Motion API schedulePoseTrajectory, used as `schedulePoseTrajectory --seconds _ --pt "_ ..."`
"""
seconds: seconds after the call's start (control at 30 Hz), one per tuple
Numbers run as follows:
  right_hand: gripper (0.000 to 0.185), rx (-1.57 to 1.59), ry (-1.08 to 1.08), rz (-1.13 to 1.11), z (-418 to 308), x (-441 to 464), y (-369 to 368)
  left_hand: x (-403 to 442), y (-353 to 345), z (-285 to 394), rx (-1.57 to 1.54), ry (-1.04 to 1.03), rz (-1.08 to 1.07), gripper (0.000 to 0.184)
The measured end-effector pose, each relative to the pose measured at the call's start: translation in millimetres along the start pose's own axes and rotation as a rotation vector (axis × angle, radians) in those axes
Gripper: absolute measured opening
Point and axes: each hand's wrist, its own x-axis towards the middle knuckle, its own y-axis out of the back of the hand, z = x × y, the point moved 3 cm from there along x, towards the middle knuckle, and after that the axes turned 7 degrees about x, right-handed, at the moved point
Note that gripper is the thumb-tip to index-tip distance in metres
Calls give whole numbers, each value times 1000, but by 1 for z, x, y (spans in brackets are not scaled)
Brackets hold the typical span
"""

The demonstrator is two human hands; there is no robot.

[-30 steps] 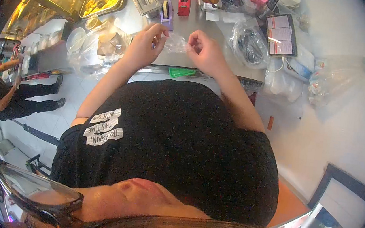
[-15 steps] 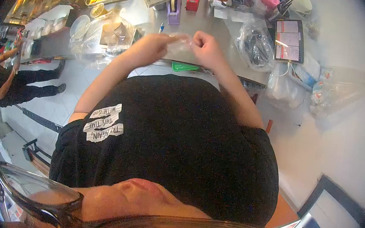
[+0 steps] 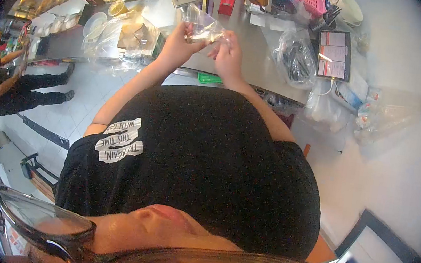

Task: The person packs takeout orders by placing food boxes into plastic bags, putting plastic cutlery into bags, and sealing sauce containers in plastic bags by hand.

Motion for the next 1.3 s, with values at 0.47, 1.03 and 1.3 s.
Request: schedulePoseTrajectory --seconds 0.47,1.03,1.3 --pt "30 -772 401 -85 -16 -15 12 -8 -17 -16 -1075 476 -446 35" --pt "19 -812 478 -195 -22 2 -3 10 17 -22 -624 307 -543 36" --pt "31 -512 492 -254 -8 -3 -45 -4 21 -39 -680 262 -525 34"
